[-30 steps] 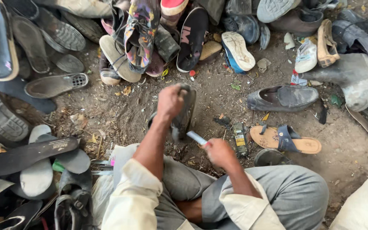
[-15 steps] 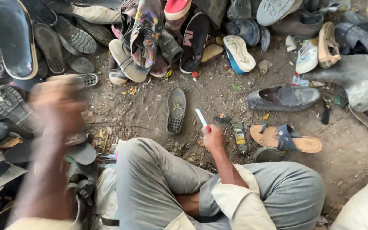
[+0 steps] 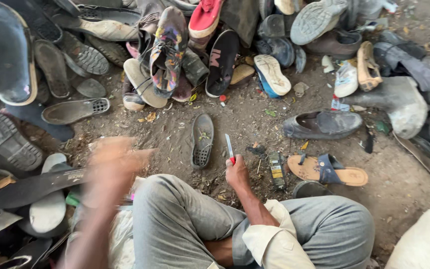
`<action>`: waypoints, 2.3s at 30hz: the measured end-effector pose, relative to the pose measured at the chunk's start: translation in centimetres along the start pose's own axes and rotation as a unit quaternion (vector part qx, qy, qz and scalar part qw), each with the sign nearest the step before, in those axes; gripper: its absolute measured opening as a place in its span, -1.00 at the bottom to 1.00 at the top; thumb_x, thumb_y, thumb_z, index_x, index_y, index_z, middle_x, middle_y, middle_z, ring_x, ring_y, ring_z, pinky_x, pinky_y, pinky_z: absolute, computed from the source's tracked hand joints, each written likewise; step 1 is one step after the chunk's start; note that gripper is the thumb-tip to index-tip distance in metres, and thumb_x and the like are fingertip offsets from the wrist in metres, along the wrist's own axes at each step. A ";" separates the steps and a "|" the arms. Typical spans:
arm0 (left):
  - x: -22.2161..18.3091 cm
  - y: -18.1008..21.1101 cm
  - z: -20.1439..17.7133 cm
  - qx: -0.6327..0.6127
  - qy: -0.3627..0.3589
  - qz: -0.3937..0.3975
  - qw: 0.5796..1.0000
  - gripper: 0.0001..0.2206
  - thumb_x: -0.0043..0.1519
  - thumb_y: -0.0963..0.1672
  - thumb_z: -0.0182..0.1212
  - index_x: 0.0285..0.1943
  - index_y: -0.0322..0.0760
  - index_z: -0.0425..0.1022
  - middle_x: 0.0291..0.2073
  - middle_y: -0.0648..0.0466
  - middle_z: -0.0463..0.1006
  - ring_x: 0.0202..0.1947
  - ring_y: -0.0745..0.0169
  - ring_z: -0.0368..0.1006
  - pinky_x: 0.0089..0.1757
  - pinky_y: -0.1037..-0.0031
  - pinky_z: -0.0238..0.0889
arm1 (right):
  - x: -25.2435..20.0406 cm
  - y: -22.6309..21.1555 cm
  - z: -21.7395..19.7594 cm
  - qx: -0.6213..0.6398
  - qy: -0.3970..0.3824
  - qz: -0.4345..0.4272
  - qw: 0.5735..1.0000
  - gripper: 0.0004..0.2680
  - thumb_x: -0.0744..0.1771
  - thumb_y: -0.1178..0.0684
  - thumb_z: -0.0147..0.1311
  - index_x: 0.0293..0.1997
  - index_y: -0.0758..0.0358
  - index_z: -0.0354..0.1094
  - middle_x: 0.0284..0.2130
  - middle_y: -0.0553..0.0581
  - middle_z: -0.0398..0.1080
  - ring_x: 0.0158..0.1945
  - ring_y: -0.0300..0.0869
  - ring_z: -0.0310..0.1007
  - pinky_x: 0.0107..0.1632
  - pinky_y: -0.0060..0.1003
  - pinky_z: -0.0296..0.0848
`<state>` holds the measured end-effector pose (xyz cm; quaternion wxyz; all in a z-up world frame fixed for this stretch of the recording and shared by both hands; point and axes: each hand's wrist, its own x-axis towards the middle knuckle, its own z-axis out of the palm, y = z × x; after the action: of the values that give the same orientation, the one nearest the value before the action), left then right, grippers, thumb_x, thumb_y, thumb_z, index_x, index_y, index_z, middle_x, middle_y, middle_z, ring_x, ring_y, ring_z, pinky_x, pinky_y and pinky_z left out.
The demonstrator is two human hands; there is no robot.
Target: The person uses a small blade to scrape, trim, and prepare the soles of different shoes, handling them one by one while sitting on the ground.
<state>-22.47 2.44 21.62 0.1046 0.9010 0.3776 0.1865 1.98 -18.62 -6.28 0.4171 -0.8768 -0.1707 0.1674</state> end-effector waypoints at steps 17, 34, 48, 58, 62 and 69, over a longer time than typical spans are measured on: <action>3.1 10.1 25.7 0.064 -0.271 -0.128 0.952 -0.48 0.22 0.08 0.20 0.19 -0.36 0.38 0.10 -0.23 0.49 0.16 -0.22 0.40 0.13 0.00 0.22 | 0.5 -1.1 -1.1 0.117 -0.001 0.075 0.990 -0.87 0.36 0.05 0.11 -0.21 0.30 0.35 -0.51 0.12 0.43 -0.50 -0.16 0.45 -0.41 -0.17 0.41; 3.9 12.8 18.3 -0.073 -0.208 -0.090 0.971 -0.81 0.16 -0.21 0.21 -0.09 -0.38 0.37 -0.23 -0.20 0.58 -0.23 -0.10 0.57 -0.16 0.14 0.47 | 1.6 -2.8 -4.3 0.253 0.096 0.169 0.948 -0.91 0.40 0.07 0.02 -0.23 0.24 0.28 -0.56 0.05 0.40 -0.57 -0.21 0.35 -0.52 -0.25 0.30; 7.0 10.4 20.7 -0.062 -0.217 -0.073 0.971 -0.56 0.12 -0.06 0.38 0.05 -0.42 0.38 0.04 -0.35 0.38 0.07 -0.29 0.32 0.05 0.09 0.25 | 1.2 -4.7 -2.3 0.327 0.027 0.178 0.928 -0.91 0.38 0.08 0.04 -0.24 0.22 0.27 -0.57 0.08 0.35 -0.65 -0.28 0.26 -0.63 -0.34 0.22; 4.3 14.5 26.2 -0.074 -0.342 0.013 0.937 -0.18 -0.01 -0.03 0.49 0.42 -0.36 0.17 0.43 -0.45 0.00 0.44 -0.52 -0.10 0.24 -0.14 -0.17 | 7.1 -3.3 -4.9 0.342 0.105 0.206 0.911 -0.92 0.31 0.09 0.17 -0.24 0.22 0.41 -0.51 -0.01 0.34 -0.53 -0.29 0.22 -0.49 -0.30 0.15; 6.3 14.9 28.3 0.054 -0.462 0.093 0.881 -0.35 0.11 0.00 0.37 0.34 -0.36 0.25 0.51 -0.48 -0.15 0.55 -0.48 -0.25 0.36 -0.27 -0.38 | 19.6 -3.4 -8.7 0.114 0.252 -0.038 0.960 -0.83 0.28 -0.04 0.16 -0.33 0.28 0.47 -0.54 0.20 0.42 -0.46 -0.02 0.38 -0.31 -0.03 0.36; 7.9 15.8 29.7 0.058 -0.544 0.088 0.833 -0.13 0.17 -0.04 0.21 0.52 -0.69 -0.18 0.47 -0.65 -0.28 0.51 -0.62 -0.31 0.38 -0.17 -0.40 | 42.9 -2.4 -16.1 -0.182 0.200 0.030 0.962 -0.74 0.27 -0.06 0.37 -0.19 0.34 0.48 -0.28 0.47 0.50 -0.17 0.27 0.53 -0.14 0.10 0.44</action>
<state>5.13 -4.25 1.86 0.2237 0.8909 0.1889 -0.3474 46.63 -9.23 -1.22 0.2712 -0.9582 -0.0846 -0.0326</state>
